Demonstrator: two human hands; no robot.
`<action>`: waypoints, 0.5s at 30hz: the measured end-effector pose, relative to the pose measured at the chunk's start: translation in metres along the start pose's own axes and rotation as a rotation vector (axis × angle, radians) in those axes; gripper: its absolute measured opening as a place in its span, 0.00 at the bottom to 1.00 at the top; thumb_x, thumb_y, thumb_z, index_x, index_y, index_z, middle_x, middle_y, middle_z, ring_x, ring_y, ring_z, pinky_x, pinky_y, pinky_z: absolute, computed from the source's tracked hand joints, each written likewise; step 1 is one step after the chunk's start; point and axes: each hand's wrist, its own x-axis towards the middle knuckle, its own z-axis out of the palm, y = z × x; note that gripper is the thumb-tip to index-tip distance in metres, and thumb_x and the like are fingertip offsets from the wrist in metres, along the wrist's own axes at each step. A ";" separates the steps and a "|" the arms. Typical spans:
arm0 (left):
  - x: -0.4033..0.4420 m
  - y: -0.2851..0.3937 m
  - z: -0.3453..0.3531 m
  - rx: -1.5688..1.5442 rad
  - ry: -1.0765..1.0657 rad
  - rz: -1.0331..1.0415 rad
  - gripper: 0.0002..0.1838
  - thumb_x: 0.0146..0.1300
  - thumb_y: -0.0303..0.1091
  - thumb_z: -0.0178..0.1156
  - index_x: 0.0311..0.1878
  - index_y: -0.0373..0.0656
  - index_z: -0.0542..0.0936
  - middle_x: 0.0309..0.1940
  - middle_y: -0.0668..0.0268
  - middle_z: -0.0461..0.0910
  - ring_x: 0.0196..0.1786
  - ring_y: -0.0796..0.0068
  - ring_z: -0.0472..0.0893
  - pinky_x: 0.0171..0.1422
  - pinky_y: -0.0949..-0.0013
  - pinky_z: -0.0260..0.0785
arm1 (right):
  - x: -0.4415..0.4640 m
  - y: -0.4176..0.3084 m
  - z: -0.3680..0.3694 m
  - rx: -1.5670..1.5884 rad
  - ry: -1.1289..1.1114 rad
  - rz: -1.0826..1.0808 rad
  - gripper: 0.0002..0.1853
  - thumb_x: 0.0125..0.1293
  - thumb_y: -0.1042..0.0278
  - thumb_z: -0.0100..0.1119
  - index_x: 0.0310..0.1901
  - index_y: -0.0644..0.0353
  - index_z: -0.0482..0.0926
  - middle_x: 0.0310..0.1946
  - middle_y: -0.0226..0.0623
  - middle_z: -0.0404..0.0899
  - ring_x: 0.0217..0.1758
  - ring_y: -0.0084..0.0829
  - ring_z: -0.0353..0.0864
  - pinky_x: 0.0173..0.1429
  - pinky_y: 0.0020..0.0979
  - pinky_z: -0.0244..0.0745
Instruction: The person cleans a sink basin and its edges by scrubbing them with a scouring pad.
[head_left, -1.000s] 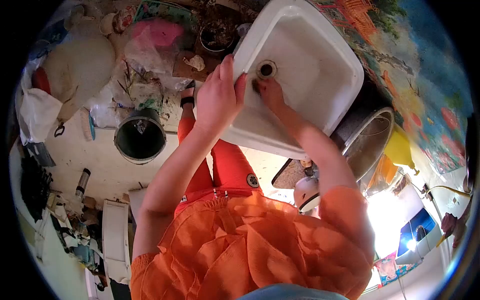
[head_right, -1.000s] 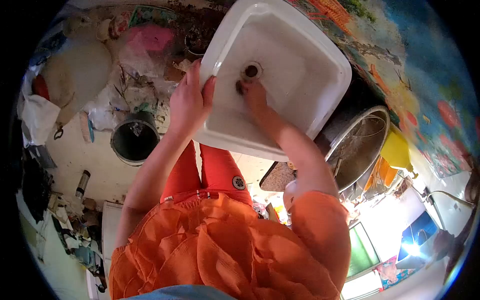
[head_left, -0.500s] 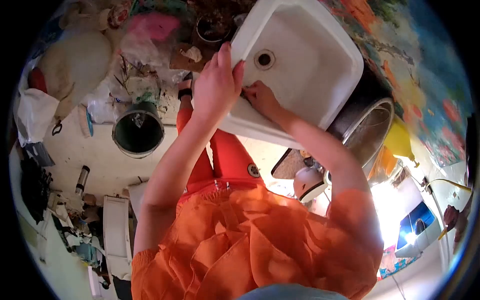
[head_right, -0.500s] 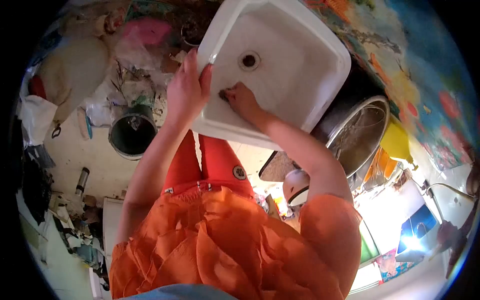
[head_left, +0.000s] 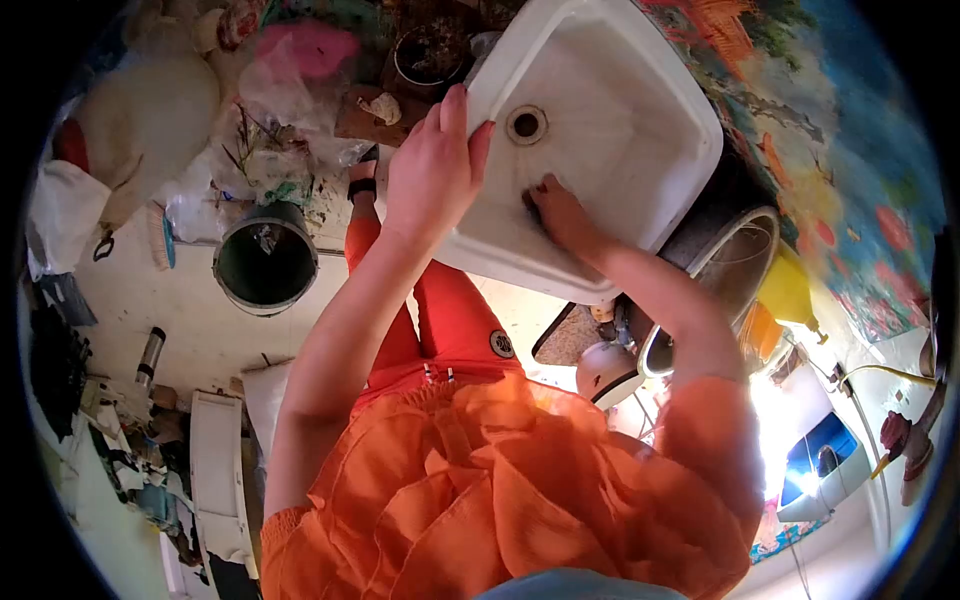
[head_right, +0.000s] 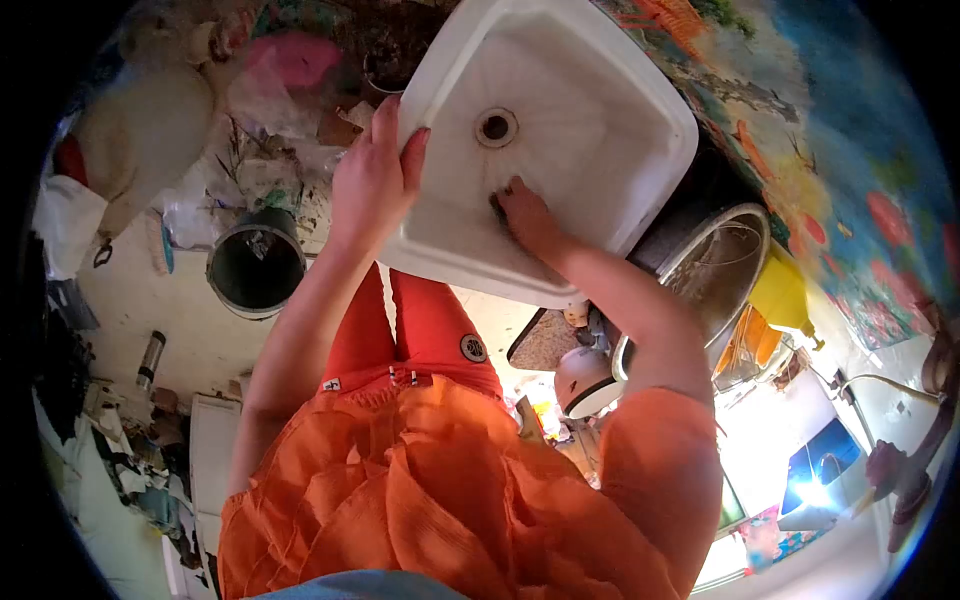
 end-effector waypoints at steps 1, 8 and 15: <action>0.002 0.000 0.000 -0.002 -0.002 0.001 0.23 0.63 0.41 0.53 0.57 0.39 0.64 0.37 0.47 0.78 0.35 0.46 0.78 0.35 0.53 0.71 | 0.021 0.001 0.001 -0.087 0.011 0.015 0.10 0.59 0.74 0.49 0.41 0.64 0.75 0.44 0.52 0.70 0.46 0.46 0.74 0.48 0.39 0.73; -0.001 0.000 -0.002 -0.005 -0.030 -0.022 0.23 0.62 0.41 0.53 0.57 0.39 0.64 0.36 0.48 0.78 0.34 0.47 0.78 0.34 0.52 0.71 | 0.044 0.008 0.019 0.064 0.085 0.233 0.11 0.60 0.66 0.51 0.33 0.66 0.76 0.34 0.49 0.76 0.40 0.46 0.76 0.45 0.39 0.74; 0.002 -0.001 -0.002 -0.021 -0.056 -0.041 0.23 0.62 0.40 0.53 0.57 0.40 0.64 0.37 0.48 0.77 0.37 0.48 0.78 0.37 0.54 0.71 | 0.082 0.008 0.006 0.061 0.273 0.303 0.09 0.58 0.66 0.52 0.31 0.64 0.77 0.34 0.46 0.77 0.38 0.46 0.76 0.44 0.40 0.73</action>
